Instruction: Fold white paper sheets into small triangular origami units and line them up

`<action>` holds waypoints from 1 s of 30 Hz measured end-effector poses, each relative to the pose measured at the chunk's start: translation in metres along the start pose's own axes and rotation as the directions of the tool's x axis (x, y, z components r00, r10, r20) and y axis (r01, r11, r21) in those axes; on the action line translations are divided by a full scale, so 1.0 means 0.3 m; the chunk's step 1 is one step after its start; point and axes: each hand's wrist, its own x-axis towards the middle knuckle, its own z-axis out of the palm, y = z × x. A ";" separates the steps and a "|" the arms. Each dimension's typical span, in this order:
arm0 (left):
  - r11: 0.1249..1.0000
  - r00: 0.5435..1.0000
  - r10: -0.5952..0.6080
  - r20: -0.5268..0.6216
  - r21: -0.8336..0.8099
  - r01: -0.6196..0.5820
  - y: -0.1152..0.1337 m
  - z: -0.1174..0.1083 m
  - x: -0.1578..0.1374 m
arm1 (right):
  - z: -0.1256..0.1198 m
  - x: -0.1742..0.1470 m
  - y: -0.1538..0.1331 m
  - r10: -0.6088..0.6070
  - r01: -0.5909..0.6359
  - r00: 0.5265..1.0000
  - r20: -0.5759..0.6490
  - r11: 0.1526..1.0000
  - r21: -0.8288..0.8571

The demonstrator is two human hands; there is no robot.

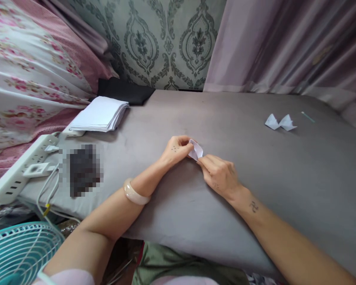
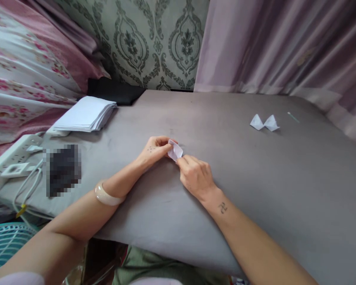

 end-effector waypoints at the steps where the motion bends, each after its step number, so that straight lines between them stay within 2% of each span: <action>1: 0.999 0.999 -0.035 0.030 -0.040 0.036 0.005 -0.003 0.001 | 0.000 -0.001 0.001 -0.002 0.002 1.000 0.002 1.000 0.003; 3: 0.993 0.996 -0.074 0.057 -0.091 0.079 0.013 -0.005 0.002 | -0.001 -0.002 -0.001 -0.011 0.011 1.000 0.007 1.000 0.002; 8: 0.984 0.996 -0.078 0.044 -0.160 0.084 0.014 -0.003 0.002 | -0.013 0.002 -0.009 -0.029 0.029 0.999 0.021 1.000 -0.007; 13: 0.985 0.993 -0.079 0.088 -0.146 0.091 0.010 -0.013 0.005 | -0.023 0.005 -0.007 -0.052 0.054 0.998 0.046 0.998 -0.030; 19: 0.983 0.996 -0.050 0.075 -0.174 0.062 -0.018 -0.013 0.021 | -0.017 0.004 0.002 -0.020 0.019 0.999 0.036 1.000 0.011; 26: 0.998 0.992 0.054 0.116 -0.028 -0.051 -0.034 -0.019 0.030 | -0.005 -0.002 0.024 0.055 -0.062 0.997 0.054 0.989 0.135; 30: 0.997 0.995 0.079 0.063 -0.017 -0.079 -0.024 -0.016 0.029 | 0.003 -0.003 0.026 0.035 -0.040 0.999 0.036 0.988 0.151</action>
